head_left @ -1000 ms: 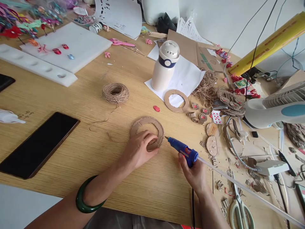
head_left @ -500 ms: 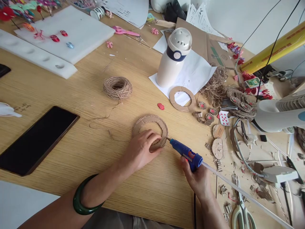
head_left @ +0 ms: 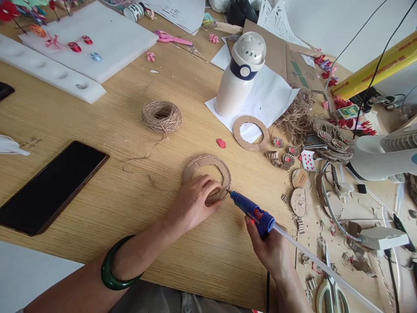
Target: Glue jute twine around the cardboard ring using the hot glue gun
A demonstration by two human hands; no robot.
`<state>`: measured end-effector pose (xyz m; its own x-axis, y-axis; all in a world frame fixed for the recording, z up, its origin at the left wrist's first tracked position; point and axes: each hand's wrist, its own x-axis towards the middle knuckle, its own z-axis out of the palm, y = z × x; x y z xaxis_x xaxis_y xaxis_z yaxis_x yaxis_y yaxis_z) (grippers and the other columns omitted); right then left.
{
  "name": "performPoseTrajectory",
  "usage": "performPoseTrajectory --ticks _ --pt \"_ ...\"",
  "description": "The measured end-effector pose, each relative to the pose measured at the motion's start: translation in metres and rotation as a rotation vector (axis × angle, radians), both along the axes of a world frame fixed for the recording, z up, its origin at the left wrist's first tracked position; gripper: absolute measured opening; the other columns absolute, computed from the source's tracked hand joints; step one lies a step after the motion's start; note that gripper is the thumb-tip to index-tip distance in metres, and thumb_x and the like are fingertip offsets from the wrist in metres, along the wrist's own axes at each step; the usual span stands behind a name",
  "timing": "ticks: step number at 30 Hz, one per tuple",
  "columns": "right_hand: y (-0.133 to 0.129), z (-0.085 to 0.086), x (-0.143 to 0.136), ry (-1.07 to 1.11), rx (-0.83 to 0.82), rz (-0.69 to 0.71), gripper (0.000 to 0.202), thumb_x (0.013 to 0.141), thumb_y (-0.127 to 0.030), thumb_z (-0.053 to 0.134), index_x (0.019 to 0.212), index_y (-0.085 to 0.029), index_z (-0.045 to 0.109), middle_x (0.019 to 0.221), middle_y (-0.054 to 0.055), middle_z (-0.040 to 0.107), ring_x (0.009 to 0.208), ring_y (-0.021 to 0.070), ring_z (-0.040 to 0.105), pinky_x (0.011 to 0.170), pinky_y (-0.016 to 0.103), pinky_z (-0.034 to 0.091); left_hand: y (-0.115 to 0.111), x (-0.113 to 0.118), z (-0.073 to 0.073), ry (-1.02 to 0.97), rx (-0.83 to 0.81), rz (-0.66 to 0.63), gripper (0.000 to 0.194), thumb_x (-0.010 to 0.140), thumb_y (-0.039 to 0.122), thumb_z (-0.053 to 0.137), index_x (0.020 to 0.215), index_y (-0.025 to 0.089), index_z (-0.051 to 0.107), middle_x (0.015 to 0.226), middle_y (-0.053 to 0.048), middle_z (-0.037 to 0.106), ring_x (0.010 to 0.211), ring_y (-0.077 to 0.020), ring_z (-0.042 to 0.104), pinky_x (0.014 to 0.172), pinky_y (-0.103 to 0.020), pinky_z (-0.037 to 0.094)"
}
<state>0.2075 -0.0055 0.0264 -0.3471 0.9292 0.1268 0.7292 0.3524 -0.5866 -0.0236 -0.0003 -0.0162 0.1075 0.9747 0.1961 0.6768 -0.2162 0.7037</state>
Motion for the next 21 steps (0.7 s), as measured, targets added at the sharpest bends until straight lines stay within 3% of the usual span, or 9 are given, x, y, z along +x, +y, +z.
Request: performPoseTrajectory --ticks 8,17,21 --pt "-0.0003 -0.0001 -0.0002 -0.009 0.017 -0.015 0.021 0.096 -0.032 0.061 0.079 -0.02 0.064 0.06 0.0 0.067 0.046 0.0148 0.061 0.044 0.023 0.048 0.0014 0.0008 0.0014 0.001 0.027 0.009 0.026 0.081 0.017 0.079 0.102 0.021 0.063 0.099 -0.001 0.068 0.09 -0.0204 0.064 0.079 -0.033 0.051" --pt "-0.0006 0.0043 0.0032 -0.036 0.036 -0.022 0.024 0.094 -0.03 0.063 0.073 -0.02 0.061 0.051 -0.004 0.058 0.038 0.0114 0.052 0.039 0.021 0.042 0.0015 0.0005 0.0013 0.017 0.017 0.011 0.026 0.081 0.017 0.079 0.101 0.021 0.063 0.096 -0.001 0.067 0.086 -0.02 0.065 0.076 -0.033 0.051" --pt "0.0002 0.0036 0.0056 -0.003 0.072 -0.083 0.025 0.096 -0.034 0.062 0.077 -0.018 0.066 0.053 -0.002 0.061 0.04 0.012 0.052 0.04 0.022 0.043 0.0022 0.0 0.0007 0.021 0.015 0.017 0.026 0.082 0.019 0.08 0.101 0.021 0.062 0.096 -0.001 0.067 0.088 -0.0205 0.065 0.077 -0.033 0.053"
